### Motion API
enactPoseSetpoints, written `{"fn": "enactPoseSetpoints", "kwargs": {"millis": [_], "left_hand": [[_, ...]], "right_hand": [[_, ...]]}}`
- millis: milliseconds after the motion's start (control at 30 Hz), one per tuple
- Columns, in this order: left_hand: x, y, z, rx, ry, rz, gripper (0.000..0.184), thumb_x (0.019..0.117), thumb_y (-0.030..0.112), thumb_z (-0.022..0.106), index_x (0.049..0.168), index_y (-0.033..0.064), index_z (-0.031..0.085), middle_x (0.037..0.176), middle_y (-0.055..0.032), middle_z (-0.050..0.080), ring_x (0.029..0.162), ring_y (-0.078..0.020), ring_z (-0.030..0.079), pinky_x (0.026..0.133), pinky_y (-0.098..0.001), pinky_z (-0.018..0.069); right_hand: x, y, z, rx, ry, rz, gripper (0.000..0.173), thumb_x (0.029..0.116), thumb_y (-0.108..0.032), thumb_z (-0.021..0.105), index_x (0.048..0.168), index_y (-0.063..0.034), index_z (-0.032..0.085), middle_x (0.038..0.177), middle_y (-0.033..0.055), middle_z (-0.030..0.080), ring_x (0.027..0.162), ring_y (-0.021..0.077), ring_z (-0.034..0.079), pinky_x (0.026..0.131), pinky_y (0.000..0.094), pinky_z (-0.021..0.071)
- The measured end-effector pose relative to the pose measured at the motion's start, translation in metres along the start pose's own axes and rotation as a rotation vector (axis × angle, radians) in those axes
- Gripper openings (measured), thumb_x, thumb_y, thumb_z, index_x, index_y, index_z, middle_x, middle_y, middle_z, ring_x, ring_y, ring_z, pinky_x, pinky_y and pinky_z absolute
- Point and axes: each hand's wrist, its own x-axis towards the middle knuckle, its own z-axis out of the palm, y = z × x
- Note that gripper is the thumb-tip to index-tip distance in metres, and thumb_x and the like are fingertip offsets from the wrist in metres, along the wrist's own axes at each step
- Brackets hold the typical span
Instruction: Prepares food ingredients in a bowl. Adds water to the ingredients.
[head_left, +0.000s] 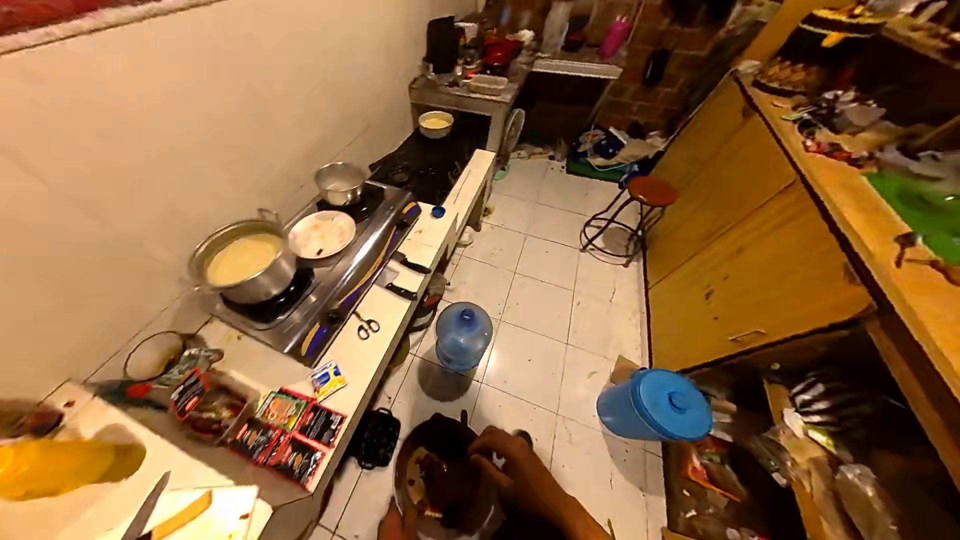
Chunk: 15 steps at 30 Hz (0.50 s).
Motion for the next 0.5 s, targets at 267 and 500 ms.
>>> {"fn": "enactPoseSetpoints", "kwargs": {"millis": [267, 500], "left_hand": [[0.127, 0.217, 0.114, 0.109, -0.052, 0.081, 0.041, 0.1109, 0.021, 0.037, 0.140, -0.0064, 0.049, 0.088, -0.0184, 0.067, 0.062, -0.0224, 0.067, 0.062, -0.0416, 0.0601], [0.222, 0.349, 0.197, 0.123, -0.128, 0.130, 0.038, 0.1106, 0.019, 0.036, 0.136, -0.0056, 0.051, 0.079, -0.0136, 0.065, 0.055, -0.0187, 0.064, 0.056, -0.0367, 0.0584]], "right_hand": [[0.007, 0.131, -0.238, -0.174, 0.256, 0.185, 0.022, 0.0995, -0.016, 0.059, 0.108, -0.0010, 0.074, 0.096, 0.0114, 0.072, 0.082, 0.0182, 0.069, 0.075, 0.0350, 0.0600], [0.039, 0.211, -0.378, -0.259, 0.405, 0.301, 0.026, 0.0984, -0.017, 0.058, 0.106, 0.0008, 0.074, 0.092, 0.0133, 0.072, 0.077, 0.0206, 0.069, 0.070, 0.0367, 0.0595]]}}
